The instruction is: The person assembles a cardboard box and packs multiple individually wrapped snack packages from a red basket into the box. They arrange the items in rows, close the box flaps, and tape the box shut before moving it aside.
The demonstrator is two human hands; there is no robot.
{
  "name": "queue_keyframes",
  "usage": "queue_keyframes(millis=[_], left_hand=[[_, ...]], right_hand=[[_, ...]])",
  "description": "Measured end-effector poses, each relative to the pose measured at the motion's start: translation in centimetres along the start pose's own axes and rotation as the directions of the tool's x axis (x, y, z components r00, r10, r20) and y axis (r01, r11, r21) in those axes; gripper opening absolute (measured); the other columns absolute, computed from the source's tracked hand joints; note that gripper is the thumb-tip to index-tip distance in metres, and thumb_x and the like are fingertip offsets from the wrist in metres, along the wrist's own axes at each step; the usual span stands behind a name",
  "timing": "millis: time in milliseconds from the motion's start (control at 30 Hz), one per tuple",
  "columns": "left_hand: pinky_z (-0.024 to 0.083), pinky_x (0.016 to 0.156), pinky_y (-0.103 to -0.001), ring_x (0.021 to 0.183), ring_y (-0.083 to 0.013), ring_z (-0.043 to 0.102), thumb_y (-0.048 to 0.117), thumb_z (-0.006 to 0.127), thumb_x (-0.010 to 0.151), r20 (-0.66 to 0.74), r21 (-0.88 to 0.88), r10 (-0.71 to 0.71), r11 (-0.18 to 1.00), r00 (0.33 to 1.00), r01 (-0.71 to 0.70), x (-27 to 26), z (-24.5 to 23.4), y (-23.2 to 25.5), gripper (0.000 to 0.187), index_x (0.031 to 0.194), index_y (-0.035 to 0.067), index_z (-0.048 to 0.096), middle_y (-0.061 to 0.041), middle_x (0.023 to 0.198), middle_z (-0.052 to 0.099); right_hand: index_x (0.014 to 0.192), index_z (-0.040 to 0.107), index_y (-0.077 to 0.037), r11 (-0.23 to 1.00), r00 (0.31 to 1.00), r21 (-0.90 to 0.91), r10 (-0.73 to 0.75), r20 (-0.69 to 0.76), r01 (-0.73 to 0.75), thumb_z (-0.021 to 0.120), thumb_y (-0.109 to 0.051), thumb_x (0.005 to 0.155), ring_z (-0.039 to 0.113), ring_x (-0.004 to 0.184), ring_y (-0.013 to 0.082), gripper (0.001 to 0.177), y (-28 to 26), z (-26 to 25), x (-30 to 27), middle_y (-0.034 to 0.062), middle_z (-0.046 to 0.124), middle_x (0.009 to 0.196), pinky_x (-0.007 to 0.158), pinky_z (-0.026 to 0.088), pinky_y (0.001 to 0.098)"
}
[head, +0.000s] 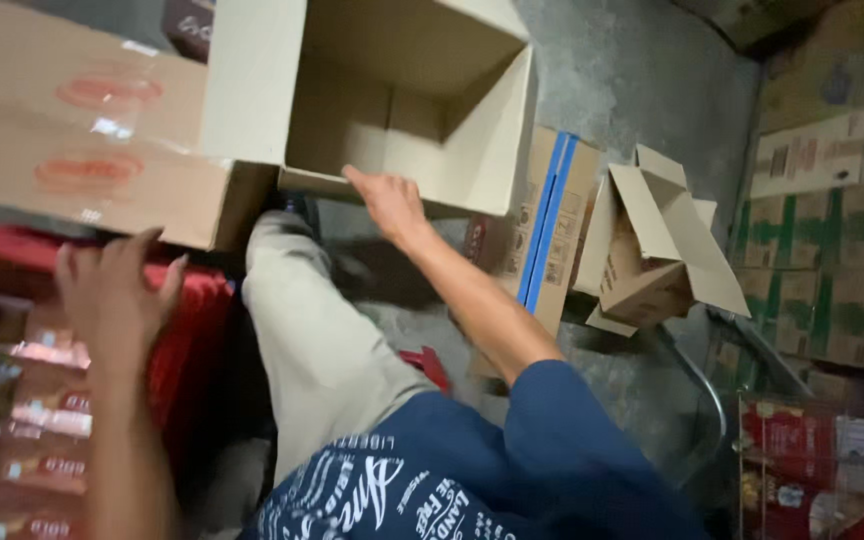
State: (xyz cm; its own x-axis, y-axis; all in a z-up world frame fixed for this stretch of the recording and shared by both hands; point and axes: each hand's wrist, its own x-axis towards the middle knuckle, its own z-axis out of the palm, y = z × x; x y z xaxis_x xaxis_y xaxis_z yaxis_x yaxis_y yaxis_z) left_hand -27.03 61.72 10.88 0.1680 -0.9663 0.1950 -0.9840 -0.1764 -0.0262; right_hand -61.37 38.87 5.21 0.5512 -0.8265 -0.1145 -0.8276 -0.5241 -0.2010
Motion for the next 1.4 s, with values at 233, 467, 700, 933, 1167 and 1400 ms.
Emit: queue_keyframes(millis=[233, 467, 700, 933, 1167, 1400], left_hand=[[0.040, 0.131, -0.042, 0.113, -0.0292, 0.076, 0.061, 0.072, 0.112, 0.075, 0.193, -0.020, 0.981, 0.997, 0.005, 0.7, 0.3, 0.5, 0.052, 0.154, 0.034, 0.084, -0.001, 0.125, 0.088], [0.034, 0.130, -0.052, 0.123, -0.0368, 0.076, 0.062, 0.070, 0.125, 0.118, 0.184, -0.099, 0.980, 0.988, 0.076, 2.2, 0.3, 2.6, 0.053, 0.159, 0.025, 0.088, -0.009, 0.139, 0.089], [0.048, 0.113, -0.057, 0.132, -0.0451, 0.067, 0.020, 0.088, 0.105, 0.036, -0.279, -0.019, 0.960, 0.999, 0.028, 7.7, -0.3, 9.4, 0.043, 0.143, 0.003, 0.077, -0.027, 0.146, 0.072], [0.054, 0.103, -0.062, 0.121, -0.0547, 0.069, 0.011, 0.087, 0.096, 0.114, -0.504, 0.064, 0.863, 0.991, 0.002, 10.7, 0.6, 17.1, 0.049, 0.142, 0.003, 0.072, -0.029, 0.137, 0.067], [0.058, 0.099, -0.058, 0.124, -0.0449, 0.072, 0.036, 0.080, 0.103, 0.289, -0.533, 0.239, 0.844, 0.927, -0.052, 10.7, 3.5, 24.2, 0.048, 0.146, 0.017, 0.070, -0.018, 0.141, 0.068], [0.059, 0.101, -0.059, 0.134, -0.0393, 0.067, 0.055, 0.065, 0.107, 0.665, -0.436, 0.315, 0.900, 0.678, 0.009, 10.1, 7.1, 29.3, 0.054, 0.154, 0.029, 0.063, -0.008, 0.153, 0.060]], right_hand=[[0.125, 0.050, -0.025, 0.991, 0.988, 0.080, 0.100, 0.119, -0.110, 0.053, 0.000, 0.088, 0.073, 0.075, 0.0536, 0.045, 3.1, 6.2, 1.1, 0.0139, 0.075, 0.081, 0.061, 0.054, 0.0624], [0.123, 0.052, -0.027, 0.971, 0.960, 0.025, 0.231, 0.156, -0.238, 0.059, 0.005, 0.090, 0.074, 0.067, 0.0413, 0.047, 2.9, 12.3, 4.3, 0.0034, 0.070, 0.076, 0.054, 0.055, 0.0546], [0.126, 0.057, -0.024, 0.947, 0.944, 0.160, 0.240, 0.225, -0.279, 0.051, 0.000, 0.097, 0.075, 0.076, 0.0470, 0.038, 3.2, 15.4, 6.5, 0.0113, 0.074, 0.088, 0.062, 0.057, 0.0597], [0.154, 0.049, -0.022, 0.816, 0.991, 0.563, 0.094, 0.092, -0.129, 0.064, -0.011, 0.107, 0.074, 0.103, 0.0531, 0.051, 4.8, 13.3, 5.4, 0.0239, 0.072, 0.111, 0.083, 0.063, 0.0673], [0.141, 0.069, -0.011, 0.803, 0.708, 0.587, 0.474, -0.524, -0.104, 0.059, -0.021, 0.112, 0.069, 0.118, 0.0345, 0.031, 11.1, 13.7, -8.5, 0.0108, 0.071, 0.121, 0.109, 0.054, 0.0475], [0.170, 0.031, -0.010, 0.232, 0.272, 0.343, 0.960, 0.070, -0.910, 0.087, -0.060, 0.090, 0.042, 0.152, 0.0455, 0.110, 18.8, 15.5, -21.5, 0.0235, 0.034, 0.168, 0.123, 0.038, 0.0640]])
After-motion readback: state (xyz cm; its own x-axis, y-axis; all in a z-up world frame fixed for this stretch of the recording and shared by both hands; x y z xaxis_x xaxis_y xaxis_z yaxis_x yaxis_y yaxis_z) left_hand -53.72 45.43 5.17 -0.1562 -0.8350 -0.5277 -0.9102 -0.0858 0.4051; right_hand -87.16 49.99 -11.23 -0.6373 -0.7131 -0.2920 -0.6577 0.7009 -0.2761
